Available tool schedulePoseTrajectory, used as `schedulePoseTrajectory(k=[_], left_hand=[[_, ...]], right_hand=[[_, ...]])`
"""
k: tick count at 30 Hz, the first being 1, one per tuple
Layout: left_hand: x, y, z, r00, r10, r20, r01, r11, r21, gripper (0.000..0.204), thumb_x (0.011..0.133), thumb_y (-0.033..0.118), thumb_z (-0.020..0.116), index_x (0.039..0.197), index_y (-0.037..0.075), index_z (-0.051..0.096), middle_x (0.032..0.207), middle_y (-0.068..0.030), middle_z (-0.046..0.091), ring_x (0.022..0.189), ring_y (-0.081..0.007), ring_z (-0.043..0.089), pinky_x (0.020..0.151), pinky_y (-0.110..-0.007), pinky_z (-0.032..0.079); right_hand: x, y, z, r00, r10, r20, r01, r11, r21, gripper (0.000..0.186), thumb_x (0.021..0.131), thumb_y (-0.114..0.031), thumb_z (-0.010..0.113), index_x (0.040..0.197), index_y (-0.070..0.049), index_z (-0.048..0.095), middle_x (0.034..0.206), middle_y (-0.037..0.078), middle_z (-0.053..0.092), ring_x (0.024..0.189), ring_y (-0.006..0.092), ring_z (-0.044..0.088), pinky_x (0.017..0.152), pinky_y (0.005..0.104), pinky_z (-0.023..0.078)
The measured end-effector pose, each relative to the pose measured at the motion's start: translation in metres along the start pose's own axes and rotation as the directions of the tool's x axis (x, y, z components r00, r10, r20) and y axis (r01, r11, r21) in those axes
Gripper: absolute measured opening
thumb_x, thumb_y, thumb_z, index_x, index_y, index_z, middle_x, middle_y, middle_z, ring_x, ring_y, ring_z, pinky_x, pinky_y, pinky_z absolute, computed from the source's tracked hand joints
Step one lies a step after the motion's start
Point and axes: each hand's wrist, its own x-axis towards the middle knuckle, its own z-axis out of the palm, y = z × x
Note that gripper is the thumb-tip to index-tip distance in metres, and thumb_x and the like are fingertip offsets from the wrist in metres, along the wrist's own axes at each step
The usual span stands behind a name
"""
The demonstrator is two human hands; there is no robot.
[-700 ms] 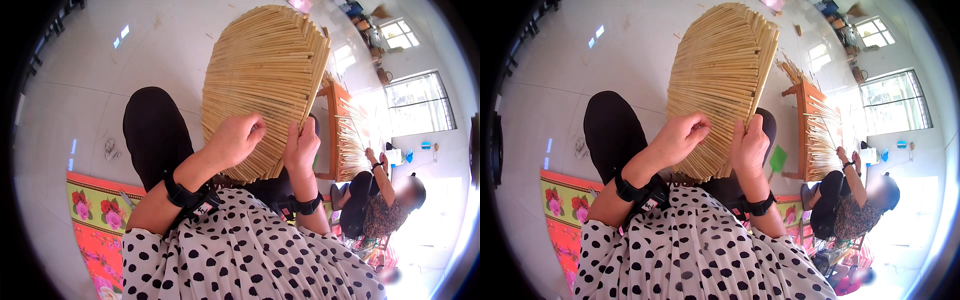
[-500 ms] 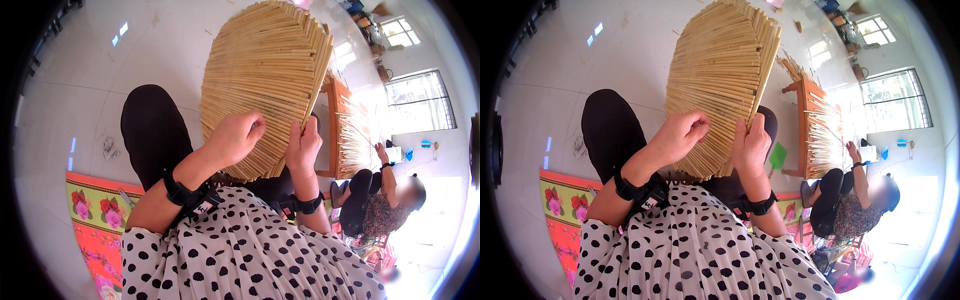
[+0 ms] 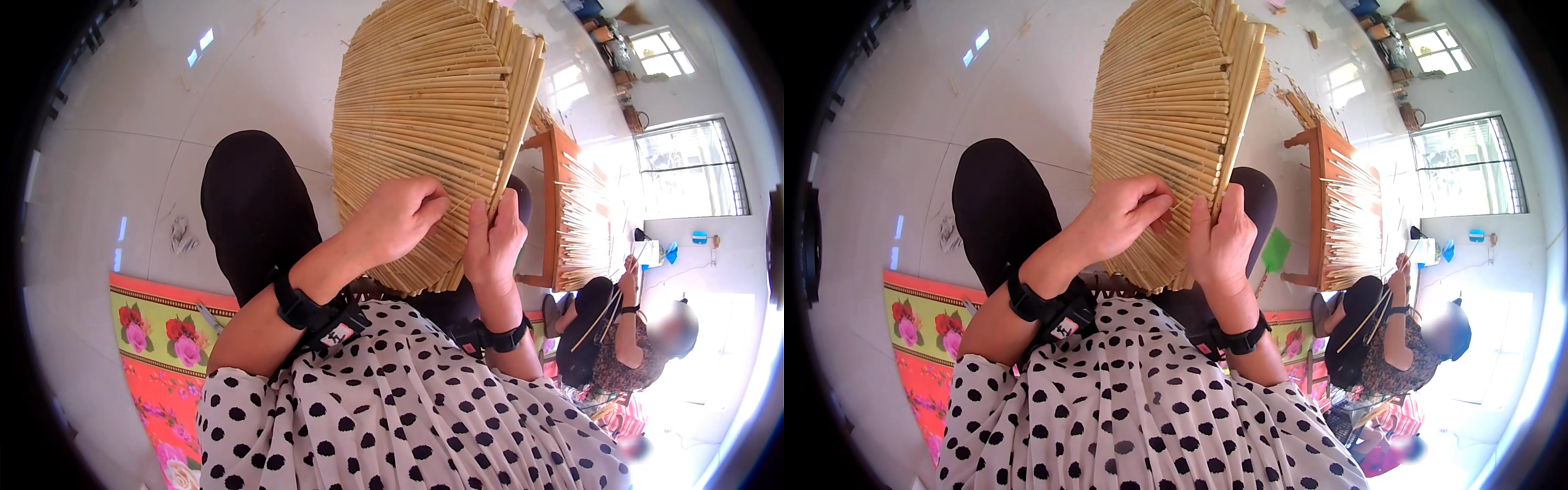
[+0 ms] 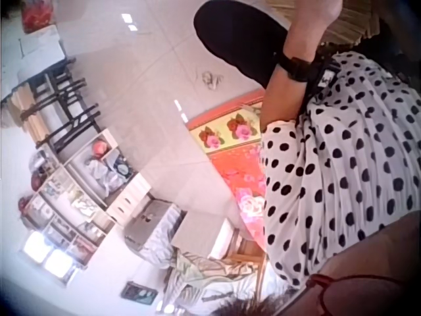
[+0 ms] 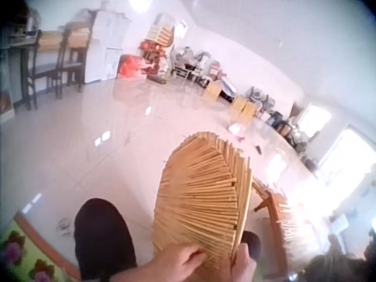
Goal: The person sits on the floor and weaves a large, fan-shaped bamboo mat using a needle and white thread. They repeatedly pass the needle through the bamboo strips to secure them, occasionally using pliers to cut the thread.
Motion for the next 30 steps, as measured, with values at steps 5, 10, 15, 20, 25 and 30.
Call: schedulePoseTrajectory(k=[5,10,15,20,25,30], left_hand=[[0.000,0.000,-0.002,1.000,-0.010,0.008,0.010,0.995,-0.101,0.025,0.095,0.018,0.056,0.088,-0.005,0.062,0.070,-0.0134,0.065,0.060,-0.0212,0.065,0.059,-0.032,0.051],[0.001,0.010,-0.009,0.991,-0.087,0.098,0.098,0.989,-0.114,0.025,0.101,0.017,0.050,0.094,-0.005,0.059,0.080,-0.0076,0.064,0.072,-0.0150,0.065,0.067,-0.027,0.054],[-0.002,0.007,-0.014,0.993,-0.066,0.094,0.073,0.995,-0.071,0.024,0.101,0.017,0.050,0.095,-0.004,0.059,0.080,-0.0073,0.064,0.072,-0.0151,0.065,0.067,-0.027,0.053],[-0.007,0.012,-0.017,0.992,-0.088,0.094,0.096,0.992,-0.083,0.022,0.101,0.015,0.049,0.097,-0.004,0.059,0.081,-0.0069,0.064,0.073,-0.0143,0.066,0.067,-0.026,0.053],[-0.007,0.013,-0.016,0.992,-0.088,0.093,0.095,0.993,-0.069,0.022,0.101,0.015,0.049,0.098,-0.004,0.059,0.082,-0.0070,0.064,0.074,-0.0141,0.066,0.068,-0.026,0.053],[-0.009,-0.004,-0.010,0.996,0.054,-0.067,-0.058,0.997,-0.060,0.022,0.095,0.017,0.055,0.088,-0.003,0.060,0.071,-0.0109,0.064,0.064,-0.0241,0.063,0.062,-0.034,0.050]], right_hand=[[0.001,-0.007,0.000,1.000,-0.016,0.015,0.015,0.998,0.063,0.021,0.092,-0.013,0.060,0.088,-0.001,0.043,0.064,0.017,0.054,0.054,0.0355,0.056,0.051,0.0394,0.044],[0.003,-0.008,-0.004,0.999,-0.029,0.035,0.027,0.998,0.051,0.021,0.092,-0.013,0.060,0.088,-0.001,0.043,0.064,0.016,0.054,0.054,0.0346,0.056,0.051,0.0387,0.044],[0.007,-0.001,-0.004,0.999,-0.016,0.030,0.015,0.999,0.042,0.021,0.094,-0.017,0.059,0.089,-0.001,0.046,0.065,0.014,0.053,0.055,0.0289,0.053,0.053,0.0353,0.043],[0.012,0.005,-0.002,0.995,-0.097,0.024,0.094,0.991,0.090,0.024,0.094,-0.019,0.059,0.086,-0.002,0.044,0.062,0.013,0.051,0.052,0.0283,0.051,0.051,0.0353,0.042],[0.011,0.008,-0.002,0.998,-0.063,0.023,0.061,0.994,0.094,0.024,0.094,-0.020,0.061,0.087,-0.002,0.046,0.062,0.012,0.051,0.052,0.0257,0.051,0.051,0.0347,0.042],[0.010,0.001,0.002,0.996,-0.072,-0.059,0.075,0.996,0.051,0.022,0.092,-0.018,0.063,0.088,-0.001,0.049,0.061,0.011,0.051,0.051,0.0250,0.050,0.051,0.0343,0.042]])
